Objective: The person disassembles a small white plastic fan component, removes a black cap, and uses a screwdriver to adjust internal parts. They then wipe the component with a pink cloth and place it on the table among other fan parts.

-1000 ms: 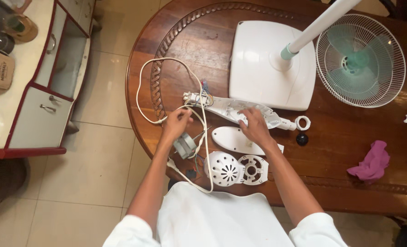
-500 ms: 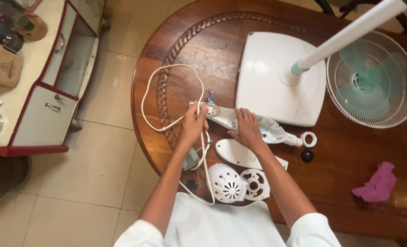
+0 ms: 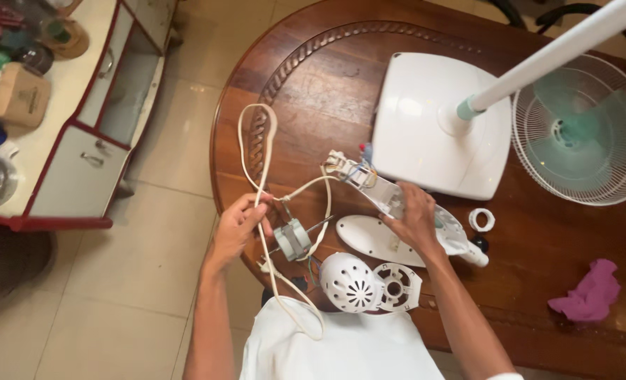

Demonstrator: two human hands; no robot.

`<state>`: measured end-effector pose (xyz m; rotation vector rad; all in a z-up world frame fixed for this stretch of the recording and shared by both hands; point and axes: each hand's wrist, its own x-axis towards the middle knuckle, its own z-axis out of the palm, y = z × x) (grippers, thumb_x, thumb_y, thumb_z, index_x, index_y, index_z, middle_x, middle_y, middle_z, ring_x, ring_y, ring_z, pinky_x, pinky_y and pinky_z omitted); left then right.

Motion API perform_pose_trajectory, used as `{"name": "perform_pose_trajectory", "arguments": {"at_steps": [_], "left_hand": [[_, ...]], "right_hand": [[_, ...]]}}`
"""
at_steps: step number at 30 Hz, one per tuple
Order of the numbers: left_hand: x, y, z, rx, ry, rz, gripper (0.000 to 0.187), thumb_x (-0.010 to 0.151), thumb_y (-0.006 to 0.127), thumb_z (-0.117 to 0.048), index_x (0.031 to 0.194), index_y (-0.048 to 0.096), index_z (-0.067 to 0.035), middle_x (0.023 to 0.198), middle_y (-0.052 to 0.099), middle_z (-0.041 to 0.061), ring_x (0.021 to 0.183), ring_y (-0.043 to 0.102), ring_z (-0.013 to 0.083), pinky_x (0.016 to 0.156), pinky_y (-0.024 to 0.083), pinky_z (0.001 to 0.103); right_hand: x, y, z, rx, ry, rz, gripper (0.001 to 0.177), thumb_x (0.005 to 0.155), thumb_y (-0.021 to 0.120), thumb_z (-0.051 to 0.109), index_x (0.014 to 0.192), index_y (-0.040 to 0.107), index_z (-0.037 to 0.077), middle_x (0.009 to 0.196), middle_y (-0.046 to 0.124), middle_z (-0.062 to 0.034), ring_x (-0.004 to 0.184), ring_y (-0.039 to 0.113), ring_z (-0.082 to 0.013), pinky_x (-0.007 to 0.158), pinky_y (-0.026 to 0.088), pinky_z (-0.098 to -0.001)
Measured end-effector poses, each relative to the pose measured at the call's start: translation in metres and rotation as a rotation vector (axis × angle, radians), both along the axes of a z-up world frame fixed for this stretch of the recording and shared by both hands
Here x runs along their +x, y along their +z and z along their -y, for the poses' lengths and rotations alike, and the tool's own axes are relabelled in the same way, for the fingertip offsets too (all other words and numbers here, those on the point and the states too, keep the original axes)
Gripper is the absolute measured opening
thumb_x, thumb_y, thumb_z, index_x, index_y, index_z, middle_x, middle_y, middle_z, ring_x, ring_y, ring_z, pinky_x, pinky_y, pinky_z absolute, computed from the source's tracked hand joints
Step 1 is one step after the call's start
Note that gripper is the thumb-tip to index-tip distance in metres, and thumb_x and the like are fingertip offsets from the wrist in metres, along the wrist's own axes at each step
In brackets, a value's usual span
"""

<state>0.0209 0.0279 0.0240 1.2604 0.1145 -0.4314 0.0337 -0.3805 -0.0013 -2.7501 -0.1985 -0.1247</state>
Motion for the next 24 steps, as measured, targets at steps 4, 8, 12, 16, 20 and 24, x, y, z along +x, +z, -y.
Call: {"name": "perform_pose_trajectory", "arguments": {"at_steps": [4,8,12,16,20,24], "left_hand": [[-0.002,0.005,-0.007,-0.047,-0.004,0.113,0.023,0.099,0.07,-0.019,0.115,0.065,-0.003,0.093,0.072,0.0,0.079,0.061,0.0057,0.065,0.045,0.023],[0.005,0.012,-0.014,0.078,-0.07,0.062,0.031,0.097,0.071,-0.015,0.125,0.064,-0.005,0.091,0.071,0.003,0.08,0.063,0.0078,0.066,0.047,0.024],[0.008,0.006,-0.002,0.48,-0.103,-0.118,0.051,0.094,0.067,-0.015,0.142,0.051,-0.016,0.078,0.07,0.008,0.069,0.06,0.0143,0.06,0.045,0.03],[-0.003,-0.028,0.008,0.7,-0.098,0.041,0.057,0.096,0.068,-0.021,0.148,0.046,-0.013,0.086,0.072,0.01,0.077,0.067,0.0149,0.073,0.053,0.031],[-0.006,-0.062,0.028,0.519,-0.041,0.131,0.068,0.09,0.075,-0.029,0.15,0.048,-0.012,0.106,0.069,0.013,0.092,0.066,0.0197,0.082,0.056,0.037],[-0.014,-0.066,0.041,0.681,-0.296,0.357,0.093,0.068,0.096,-0.037,0.144,0.048,-0.011,0.129,0.062,0.02,0.12,0.061,0.0332,0.099,0.05,0.046]], "right_hand": [[-0.033,0.024,0.026,0.028,-0.189,0.038,0.082,0.066,0.092,0.028,0.136,0.056,0.002,0.131,0.061,-0.019,0.127,0.055,-0.0352,0.112,0.033,-0.0548],[-0.073,0.047,0.049,0.02,-0.302,0.097,0.082,0.065,0.092,0.026,0.137,0.057,0.005,0.132,0.061,-0.0177,0.127,0.055,-0.0343,0.113,0.031,-0.0534],[-0.109,0.045,0.058,-0.041,-0.398,0.146,0.082,0.069,0.092,0.025,0.14,0.057,0.005,0.136,0.061,-0.0165,0.127,0.054,-0.0347,0.113,0.03,-0.0519],[-0.139,0.029,0.068,0.066,-0.588,0.086,0.083,0.069,0.094,0.03,0.138,0.056,0.004,0.132,0.061,-0.0172,0.127,0.053,-0.0361,0.11,0.032,-0.0535],[-0.163,0.023,0.071,0.225,-0.61,0.166,0.081,0.072,0.095,0.023,0.139,0.055,0.002,0.135,0.06,-0.0187,0.123,0.059,-0.0336,0.105,0.045,-0.0488],[-0.174,0.036,0.063,0.379,-0.516,0.26,0.08,0.075,0.094,0.013,0.142,0.052,0.0,0.134,0.06,-0.0175,0.12,0.064,-0.029,0.103,0.054,-0.0411]]}}
